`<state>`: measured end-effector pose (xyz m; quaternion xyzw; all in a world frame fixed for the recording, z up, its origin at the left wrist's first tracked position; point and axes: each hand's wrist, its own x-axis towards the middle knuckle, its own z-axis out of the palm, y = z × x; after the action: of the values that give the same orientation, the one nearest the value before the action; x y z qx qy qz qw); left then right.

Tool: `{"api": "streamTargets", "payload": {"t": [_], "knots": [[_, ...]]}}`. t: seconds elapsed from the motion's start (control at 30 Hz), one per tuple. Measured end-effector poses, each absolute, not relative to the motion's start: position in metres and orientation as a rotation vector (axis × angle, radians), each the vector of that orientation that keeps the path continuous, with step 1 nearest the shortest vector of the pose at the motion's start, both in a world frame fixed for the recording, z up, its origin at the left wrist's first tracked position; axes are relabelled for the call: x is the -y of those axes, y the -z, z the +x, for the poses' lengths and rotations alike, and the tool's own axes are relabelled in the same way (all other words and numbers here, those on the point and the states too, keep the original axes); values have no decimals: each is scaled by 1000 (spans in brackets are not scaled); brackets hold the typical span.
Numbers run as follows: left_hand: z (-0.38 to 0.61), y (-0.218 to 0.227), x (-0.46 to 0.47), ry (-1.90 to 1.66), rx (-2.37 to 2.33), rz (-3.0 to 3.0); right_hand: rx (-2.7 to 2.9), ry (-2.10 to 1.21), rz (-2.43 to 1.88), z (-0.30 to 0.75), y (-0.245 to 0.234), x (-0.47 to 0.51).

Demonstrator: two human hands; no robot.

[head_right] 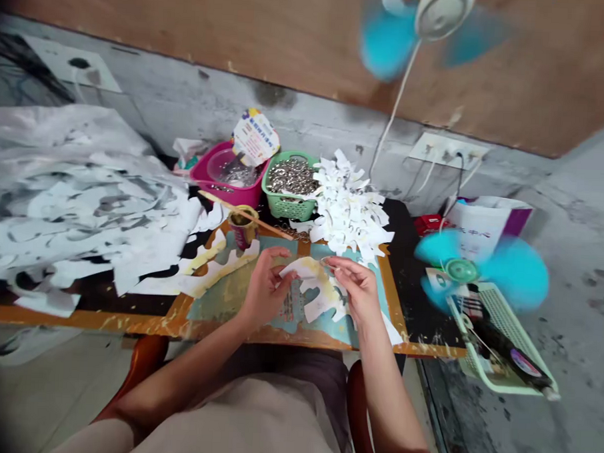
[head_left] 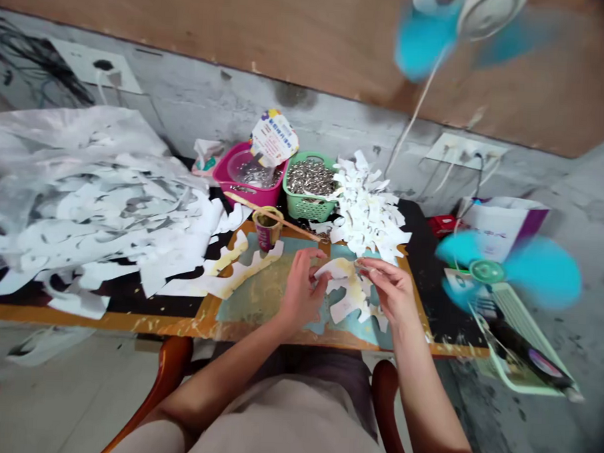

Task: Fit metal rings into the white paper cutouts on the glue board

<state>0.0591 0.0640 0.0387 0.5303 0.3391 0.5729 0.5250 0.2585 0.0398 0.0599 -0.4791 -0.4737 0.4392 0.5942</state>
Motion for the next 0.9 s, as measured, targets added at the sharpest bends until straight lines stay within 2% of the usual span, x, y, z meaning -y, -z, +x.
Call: {"api": "streamTargets", "payload": {"t": [0.13, 0.4, 0.63, 0.9], "knots": [[87, -54, -76, -1345, -751, 1516, 1040, -853, -1046, 275, -67, -35], [114, -102, -69, -1368, -381, 1523, 1136, -459, -966, 287, -106, -7], [88, -102, -45, -1281, -467, 1430, 1297, -434, -1019, 261, -115, 13], [70, -106, -40, -1456, -591, 1167, 1375, -508, -1006, 219, -114, 11]]}}
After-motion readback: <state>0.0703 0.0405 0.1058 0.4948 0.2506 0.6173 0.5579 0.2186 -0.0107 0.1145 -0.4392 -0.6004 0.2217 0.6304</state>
